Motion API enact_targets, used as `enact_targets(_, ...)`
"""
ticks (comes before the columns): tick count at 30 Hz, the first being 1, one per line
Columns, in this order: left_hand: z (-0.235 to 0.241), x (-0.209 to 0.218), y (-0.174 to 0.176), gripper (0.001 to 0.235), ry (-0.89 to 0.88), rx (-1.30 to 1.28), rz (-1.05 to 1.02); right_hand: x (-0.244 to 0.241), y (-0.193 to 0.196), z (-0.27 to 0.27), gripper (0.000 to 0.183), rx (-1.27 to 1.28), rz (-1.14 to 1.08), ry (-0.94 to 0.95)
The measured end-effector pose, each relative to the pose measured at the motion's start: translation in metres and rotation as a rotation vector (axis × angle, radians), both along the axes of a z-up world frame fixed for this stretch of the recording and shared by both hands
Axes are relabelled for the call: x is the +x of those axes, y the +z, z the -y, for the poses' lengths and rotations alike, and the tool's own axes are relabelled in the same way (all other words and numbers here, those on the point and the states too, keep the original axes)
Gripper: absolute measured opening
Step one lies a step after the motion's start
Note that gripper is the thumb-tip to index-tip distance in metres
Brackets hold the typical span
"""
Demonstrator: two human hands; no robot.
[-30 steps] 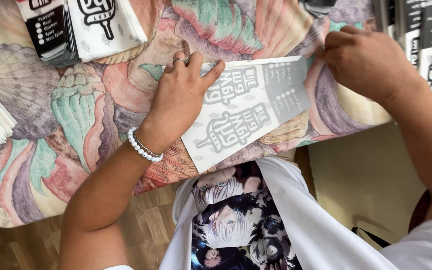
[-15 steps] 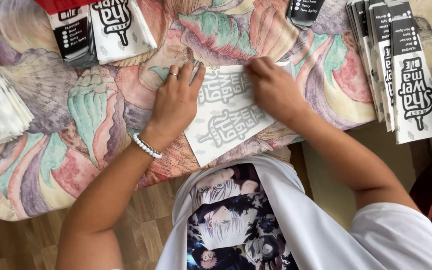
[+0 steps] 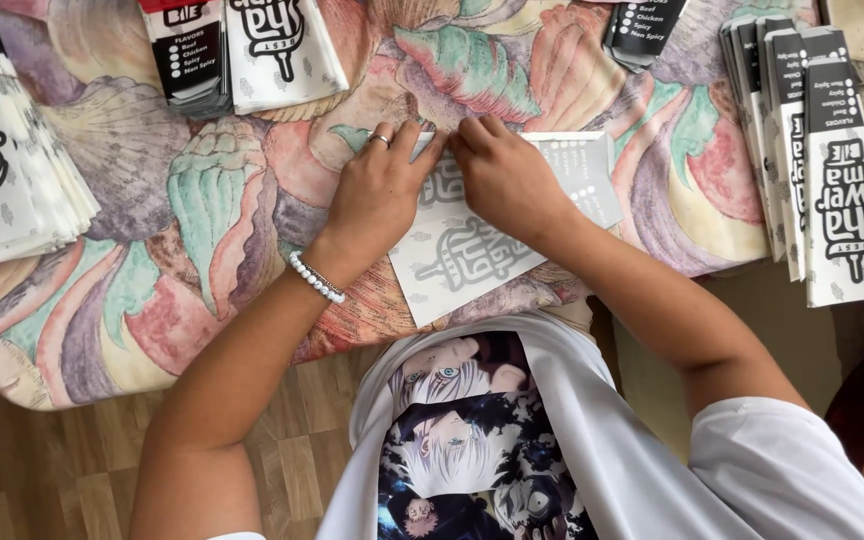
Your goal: Folding and stacking printed shawarma wrappers at a manual workstation.
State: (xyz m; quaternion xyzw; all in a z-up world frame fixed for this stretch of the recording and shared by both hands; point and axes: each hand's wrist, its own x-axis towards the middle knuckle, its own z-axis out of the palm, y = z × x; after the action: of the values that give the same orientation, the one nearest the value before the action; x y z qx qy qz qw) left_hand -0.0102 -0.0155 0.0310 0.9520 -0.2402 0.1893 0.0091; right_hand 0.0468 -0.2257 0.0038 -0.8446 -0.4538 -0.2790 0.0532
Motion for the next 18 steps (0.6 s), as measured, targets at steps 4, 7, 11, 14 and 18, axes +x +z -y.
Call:
enact_targets(4, -0.001, 0.000, -0.002, 0.049, 0.000, -0.004, -0.020, -0.002, 0.023, 0.036, 0.012, -0.005, -0.301, -0.080)
enact_targets(7, 0.000, 0.001, -0.001, 0.056, -0.007, 0.037, -0.035, -0.002, 0.014, 0.097, 0.015, -0.059, -0.379, -0.250)
enact_targets(11, 0.008, 0.011, 0.015, 0.048, 0.001, 0.116, -0.070, -0.004, 0.004, 0.123, 0.011, -0.042, -0.221, -0.323)
enact_targets(14, 0.019, 0.034, 0.020, 0.021, -0.020, 0.044, -0.223, -0.002, 0.000, 0.117, 0.008, -0.041, -0.151, -0.337)
enact_targets(18, 0.058, 0.070, 0.023, 0.065, -0.081, -0.011, -0.488, -0.001, 0.006, 0.118, 0.006, 0.019, -0.208, -0.357)
